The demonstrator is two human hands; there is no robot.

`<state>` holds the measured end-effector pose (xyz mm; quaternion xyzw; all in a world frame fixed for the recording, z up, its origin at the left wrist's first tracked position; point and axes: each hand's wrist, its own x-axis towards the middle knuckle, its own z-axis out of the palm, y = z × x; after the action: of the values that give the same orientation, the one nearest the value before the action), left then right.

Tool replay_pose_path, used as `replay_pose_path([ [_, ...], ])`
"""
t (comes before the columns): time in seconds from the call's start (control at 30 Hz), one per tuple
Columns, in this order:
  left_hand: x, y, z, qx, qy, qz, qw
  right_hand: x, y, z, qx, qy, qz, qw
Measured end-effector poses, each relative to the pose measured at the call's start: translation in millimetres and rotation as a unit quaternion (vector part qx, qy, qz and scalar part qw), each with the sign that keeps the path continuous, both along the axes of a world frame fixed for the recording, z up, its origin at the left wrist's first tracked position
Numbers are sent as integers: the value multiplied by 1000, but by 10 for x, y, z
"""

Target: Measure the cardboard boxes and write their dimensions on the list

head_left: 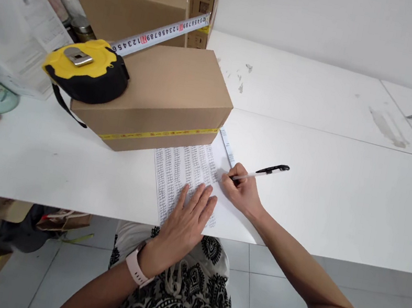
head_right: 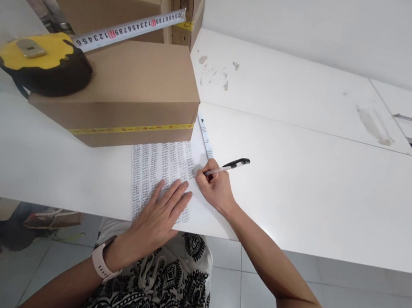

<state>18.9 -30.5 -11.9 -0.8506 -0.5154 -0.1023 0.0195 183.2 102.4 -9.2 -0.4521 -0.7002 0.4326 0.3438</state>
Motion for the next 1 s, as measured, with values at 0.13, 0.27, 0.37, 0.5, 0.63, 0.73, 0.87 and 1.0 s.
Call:
replay_pose_path([
  [0.13, 0, -1, -6, -1, -2, 4, 1000, 3, 9, 2, 5, 6, 1, 1000],
  [0.27, 0, 6, 2, 6, -3, 2, 1000, 9, 16, -22, 13, 4, 7, 1000],
  [0.37, -1, 8, 11, 10, -1, -1, 1000, 8, 17, -36, 11, 3, 0, 1000],
  [0.5, -2, 4, 19, 5, 0, -1, 1000, 9, 17, -30, 10, 2, 5, 1000],
  [0.63, -8, 3, 33, -7, -3, -1, 1000, 13, 10, -9, 4, -1, 5, 1000],
  [0.73, -13, 5, 33, -14, -11, -1, 1000, 1, 3, -13, 0, -4, 1, 1000],
  [0.87, -1, -8, -4, -23, -20, -1, 1000, 24, 66, -25, 31, -10, -40, 999],
  [1.0, -41, -41, 58, -43, -58, -11, 997, 259, 281, 2, 146, -79, -126, 978],
])
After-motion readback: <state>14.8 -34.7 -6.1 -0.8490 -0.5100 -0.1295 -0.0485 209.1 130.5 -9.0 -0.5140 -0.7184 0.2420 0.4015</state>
